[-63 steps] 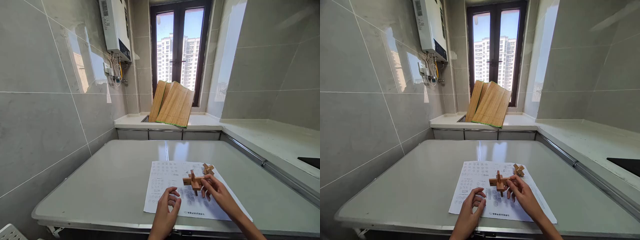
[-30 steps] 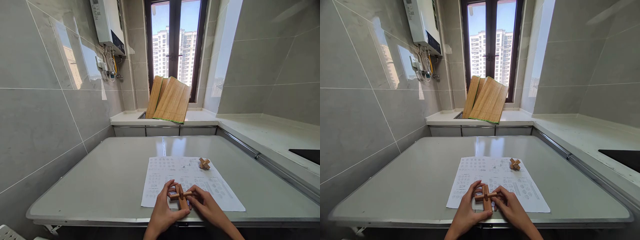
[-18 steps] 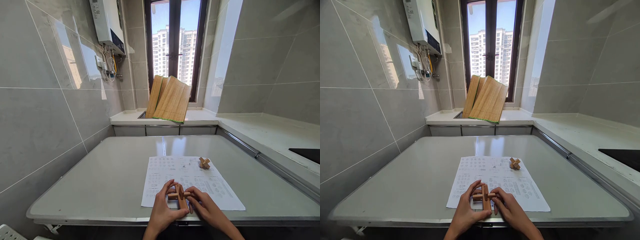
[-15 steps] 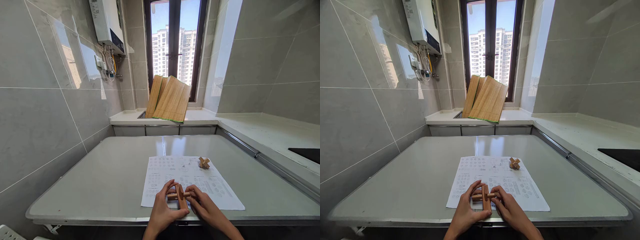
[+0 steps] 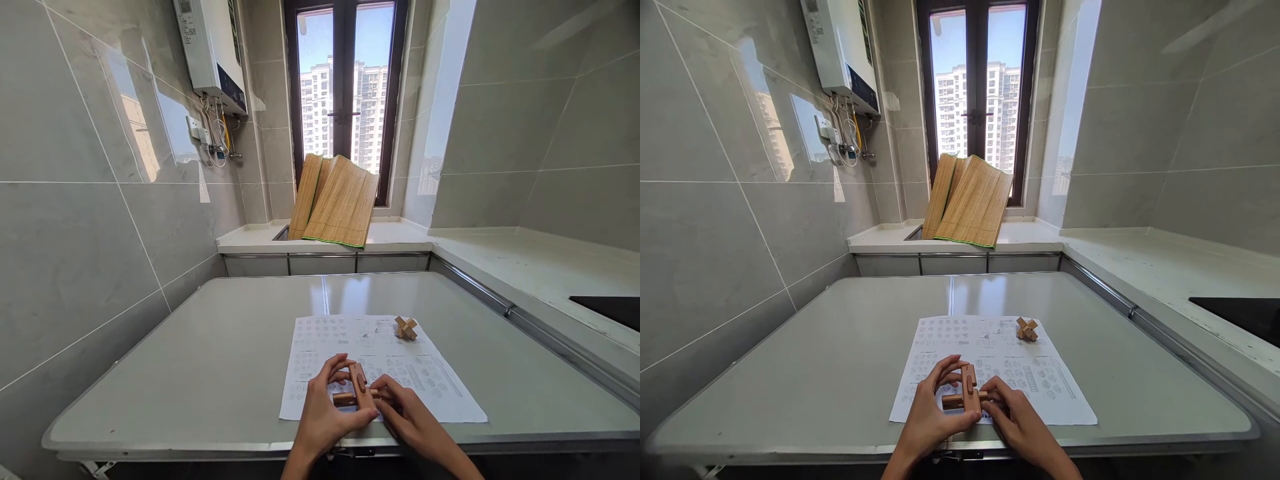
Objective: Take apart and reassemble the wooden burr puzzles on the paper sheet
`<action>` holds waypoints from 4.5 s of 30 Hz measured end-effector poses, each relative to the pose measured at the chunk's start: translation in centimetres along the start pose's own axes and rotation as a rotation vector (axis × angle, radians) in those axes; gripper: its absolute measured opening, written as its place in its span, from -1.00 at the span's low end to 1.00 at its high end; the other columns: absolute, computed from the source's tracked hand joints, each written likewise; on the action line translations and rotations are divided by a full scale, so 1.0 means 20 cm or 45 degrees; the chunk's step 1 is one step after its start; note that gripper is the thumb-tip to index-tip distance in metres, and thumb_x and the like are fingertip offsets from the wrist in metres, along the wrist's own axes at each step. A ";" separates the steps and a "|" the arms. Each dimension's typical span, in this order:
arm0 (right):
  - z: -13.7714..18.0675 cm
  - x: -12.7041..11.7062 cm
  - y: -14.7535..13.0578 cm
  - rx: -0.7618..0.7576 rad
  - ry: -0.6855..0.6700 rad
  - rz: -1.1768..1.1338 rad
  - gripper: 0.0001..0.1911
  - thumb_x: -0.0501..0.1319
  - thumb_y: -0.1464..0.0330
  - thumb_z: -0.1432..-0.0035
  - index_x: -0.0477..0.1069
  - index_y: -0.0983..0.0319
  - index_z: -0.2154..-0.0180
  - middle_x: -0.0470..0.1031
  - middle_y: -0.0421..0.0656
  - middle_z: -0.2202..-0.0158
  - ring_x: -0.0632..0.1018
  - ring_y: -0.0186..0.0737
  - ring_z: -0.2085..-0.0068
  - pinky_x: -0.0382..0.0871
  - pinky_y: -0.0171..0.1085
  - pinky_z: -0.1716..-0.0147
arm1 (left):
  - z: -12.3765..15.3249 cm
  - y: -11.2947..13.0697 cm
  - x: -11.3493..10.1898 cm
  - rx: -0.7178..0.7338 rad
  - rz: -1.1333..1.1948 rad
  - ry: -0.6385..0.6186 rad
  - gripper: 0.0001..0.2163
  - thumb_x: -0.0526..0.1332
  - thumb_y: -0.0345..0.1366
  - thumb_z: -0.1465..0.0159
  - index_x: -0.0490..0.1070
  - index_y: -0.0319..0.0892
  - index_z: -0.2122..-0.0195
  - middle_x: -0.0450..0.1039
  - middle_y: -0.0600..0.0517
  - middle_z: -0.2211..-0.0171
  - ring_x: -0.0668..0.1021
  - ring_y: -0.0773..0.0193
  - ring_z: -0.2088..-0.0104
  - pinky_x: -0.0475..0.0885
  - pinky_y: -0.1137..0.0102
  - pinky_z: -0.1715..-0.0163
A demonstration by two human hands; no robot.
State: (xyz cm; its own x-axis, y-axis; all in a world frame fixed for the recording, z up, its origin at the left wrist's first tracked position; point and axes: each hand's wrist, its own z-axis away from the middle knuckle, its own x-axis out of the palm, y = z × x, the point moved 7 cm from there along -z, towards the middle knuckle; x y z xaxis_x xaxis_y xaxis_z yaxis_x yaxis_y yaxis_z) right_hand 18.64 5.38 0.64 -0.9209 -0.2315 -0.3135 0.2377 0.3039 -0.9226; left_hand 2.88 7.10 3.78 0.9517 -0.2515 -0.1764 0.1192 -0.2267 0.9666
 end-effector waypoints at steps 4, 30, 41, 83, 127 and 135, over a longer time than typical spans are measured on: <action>0.00 -0.01 0.02 0.031 0.027 0.008 -0.58 0.13 -0.06 -0.25 0.40 0.16 0.22 0.53 -0.19 0.43 0.48 -0.14 0.35 0.35 -0.23 0.29 | -0.06 0.13 -0.03 0.086 -0.108 0.009 -0.19 0.54 -0.26 0.11 0.29 -0.05 -0.20 0.46 -0.12 -0.13 0.56 -0.02 -0.03 0.59 0.15 0.03; -0.01 -0.06 0.07 0.071 0.169 -0.174 -0.60 0.06 -0.06 -0.32 0.27 0.14 0.21 0.55 -0.22 0.37 0.32 -0.36 0.59 0.20 -0.31 0.52 | -0.39 -0.26 -0.62 -0.029 -1.042 0.374 -0.29 0.38 0.07 0.02 0.31 -0.11 -0.13 0.49 -0.09 -0.07 0.44 -0.13 -0.12 0.37 0.09 -0.05; -0.02 -0.10 0.14 0.129 0.269 -0.380 -0.57 0.13 -0.08 -0.26 0.26 0.16 0.20 0.56 -0.16 0.27 0.33 -0.39 0.60 0.25 -0.30 0.51 | -0.37 -0.12 -0.51 0.181 -0.923 0.331 -0.41 0.31 -0.03 -0.16 0.28 -0.08 -0.20 0.38 -0.11 -0.15 0.36 -0.09 -0.20 0.26 0.04 -0.18; 0.00 -0.11 0.15 0.149 0.152 -0.520 -0.51 0.39 0.03 -0.05 0.39 0.18 0.11 0.44 -0.20 0.18 0.40 -0.50 0.63 0.19 -0.39 0.63 | -0.32 -0.09 0.08 -0.142 0.105 -0.715 -0.63 0.33 0.00 -0.23 0.58 -0.25 0.20 0.63 -0.08 0.28 0.57 0.24 0.37 0.43 0.32 0.21; 0.00 -0.14 0.14 0.072 0.304 -0.639 -0.57 0.20 -0.02 -0.26 0.41 0.21 0.14 0.25 -0.34 0.51 0.14 -0.50 0.64 0.00 -0.36 0.60 | -0.33 -0.15 0.08 -0.142 0.142 -0.643 -0.62 0.30 0.01 -0.26 0.55 -0.26 0.17 0.62 -0.06 0.33 0.56 0.26 0.38 0.40 0.38 0.28; 0.01 -0.13 0.15 0.127 0.241 -0.624 -0.54 0.29 -0.03 -0.16 0.44 0.21 0.13 0.47 -0.16 0.21 0.22 -0.43 0.55 0.06 -0.37 0.57 | -0.33 -0.14 0.08 -0.131 0.141 -0.651 -0.64 0.29 -0.01 -0.27 0.55 -0.25 0.16 0.62 -0.06 0.29 0.55 0.28 0.39 0.40 0.39 0.28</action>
State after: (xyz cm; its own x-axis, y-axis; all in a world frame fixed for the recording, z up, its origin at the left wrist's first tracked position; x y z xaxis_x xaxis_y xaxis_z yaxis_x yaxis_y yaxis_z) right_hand 21.92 6.68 -1.39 -0.9688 -0.1507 0.1967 -0.2142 0.1104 -0.9705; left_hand 5.91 13.47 2.00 0.7039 -0.7009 -0.1153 0.0775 -0.0856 0.9933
